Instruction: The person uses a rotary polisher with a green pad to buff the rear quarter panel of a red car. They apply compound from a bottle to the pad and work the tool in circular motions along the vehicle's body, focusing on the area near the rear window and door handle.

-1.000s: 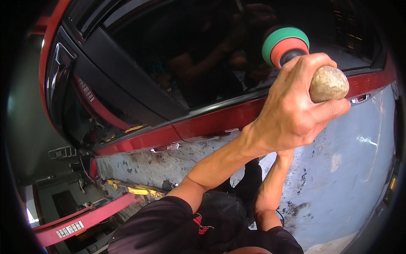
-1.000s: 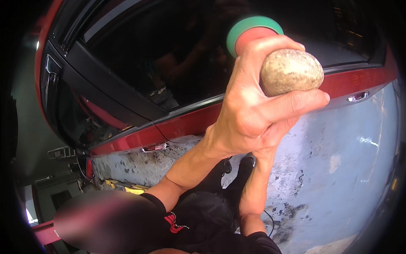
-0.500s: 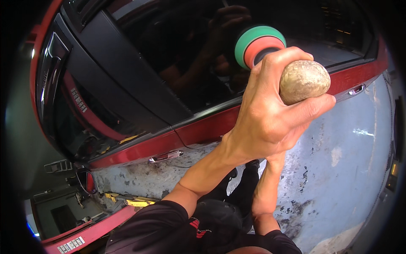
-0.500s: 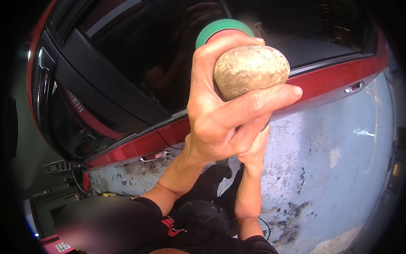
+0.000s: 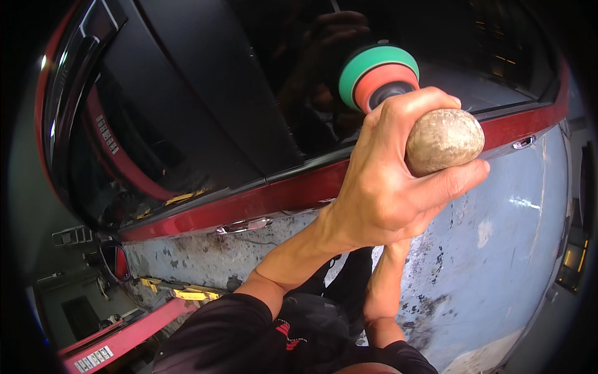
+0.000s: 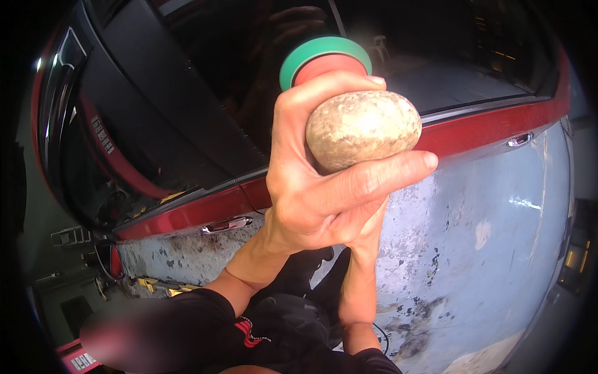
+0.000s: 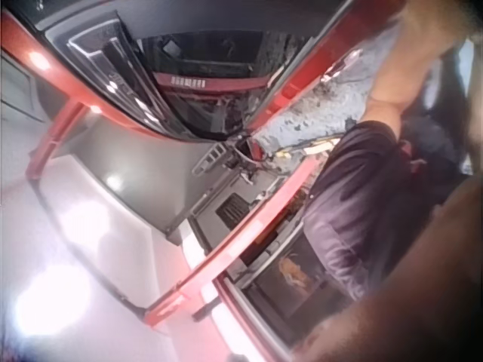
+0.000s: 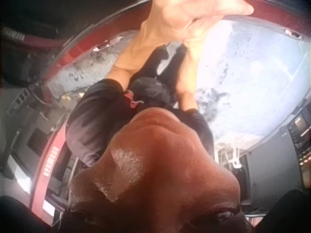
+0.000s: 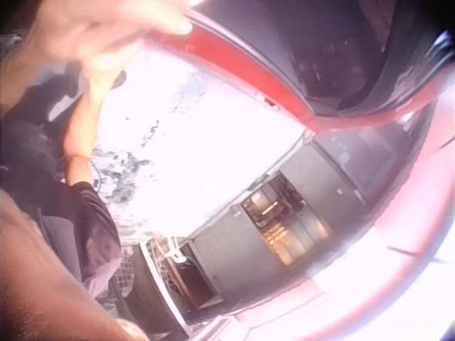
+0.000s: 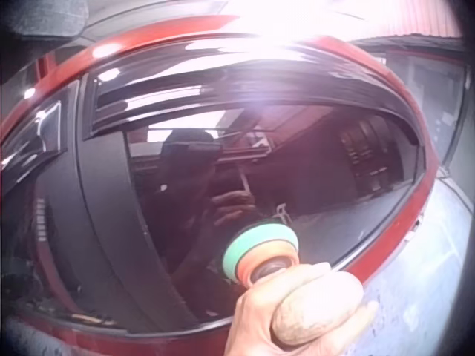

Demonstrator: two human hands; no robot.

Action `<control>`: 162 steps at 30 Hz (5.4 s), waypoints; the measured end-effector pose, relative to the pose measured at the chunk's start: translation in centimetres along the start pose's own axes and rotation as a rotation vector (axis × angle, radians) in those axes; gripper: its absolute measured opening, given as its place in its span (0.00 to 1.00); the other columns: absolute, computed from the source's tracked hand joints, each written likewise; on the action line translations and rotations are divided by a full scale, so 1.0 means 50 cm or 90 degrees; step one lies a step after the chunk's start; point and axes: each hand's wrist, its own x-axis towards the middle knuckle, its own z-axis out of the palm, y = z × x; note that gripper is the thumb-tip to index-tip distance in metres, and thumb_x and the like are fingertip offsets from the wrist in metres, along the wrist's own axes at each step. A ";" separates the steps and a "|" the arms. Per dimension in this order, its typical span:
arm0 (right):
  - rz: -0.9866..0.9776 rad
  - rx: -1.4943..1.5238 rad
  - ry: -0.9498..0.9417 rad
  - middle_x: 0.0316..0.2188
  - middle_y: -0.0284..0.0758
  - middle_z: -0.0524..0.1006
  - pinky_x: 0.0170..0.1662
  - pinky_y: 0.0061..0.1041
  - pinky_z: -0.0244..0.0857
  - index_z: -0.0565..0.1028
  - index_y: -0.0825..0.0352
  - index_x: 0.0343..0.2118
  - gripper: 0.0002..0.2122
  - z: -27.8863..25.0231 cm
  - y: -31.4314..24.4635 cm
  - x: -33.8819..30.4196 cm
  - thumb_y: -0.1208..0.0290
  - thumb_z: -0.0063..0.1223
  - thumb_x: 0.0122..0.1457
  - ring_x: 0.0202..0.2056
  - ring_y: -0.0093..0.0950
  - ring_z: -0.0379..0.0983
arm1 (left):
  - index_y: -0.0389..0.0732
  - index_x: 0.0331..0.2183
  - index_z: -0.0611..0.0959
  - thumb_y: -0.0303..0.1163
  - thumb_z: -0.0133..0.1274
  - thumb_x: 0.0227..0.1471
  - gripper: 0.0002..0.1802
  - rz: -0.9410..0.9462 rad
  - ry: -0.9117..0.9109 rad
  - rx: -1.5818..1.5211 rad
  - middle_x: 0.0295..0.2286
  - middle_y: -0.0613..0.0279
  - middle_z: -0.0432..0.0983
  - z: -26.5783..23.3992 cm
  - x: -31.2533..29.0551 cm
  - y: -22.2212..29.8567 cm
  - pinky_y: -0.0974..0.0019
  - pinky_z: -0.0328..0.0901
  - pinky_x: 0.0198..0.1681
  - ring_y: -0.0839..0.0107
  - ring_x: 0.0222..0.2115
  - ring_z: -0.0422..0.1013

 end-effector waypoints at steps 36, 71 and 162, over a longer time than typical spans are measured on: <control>0.010 0.041 -0.122 0.39 0.40 0.84 0.44 0.34 0.76 0.77 0.68 0.49 0.30 0.094 -0.076 -0.008 0.68 0.77 0.39 0.42 0.34 0.84 | 0.56 0.37 0.92 0.23 0.64 0.42 0.18 -0.110 -0.114 0.194 0.50 0.40 0.68 -0.131 -0.041 0.063 0.62 0.77 0.46 0.54 0.46 0.75; 0.030 -0.006 -0.102 0.37 0.41 0.84 0.43 0.34 0.76 0.78 0.68 0.47 0.29 0.077 0.023 -0.068 0.67 0.75 0.40 0.40 0.37 0.84 | 0.44 0.37 0.93 0.25 0.73 0.30 0.23 -0.035 -0.163 0.072 0.51 0.46 0.68 -0.019 -0.099 0.007 0.62 0.76 0.44 0.59 0.45 0.76; 0.053 0.135 -0.018 0.32 0.45 0.83 0.41 0.34 0.77 0.76 0.69 0.42 0.28 -0.081 0.044 0.024 0.71 0.77 0.34 0.36 0.42 0.85 | 0.48 0.36 0.93 0.27 0.69 0.44 0.13 -0.047 -0.222 0.226 0.42 0.47 0.80 0.097 -0.108 0.003 0.57 0.69 0.54 0.51 0.52 0.70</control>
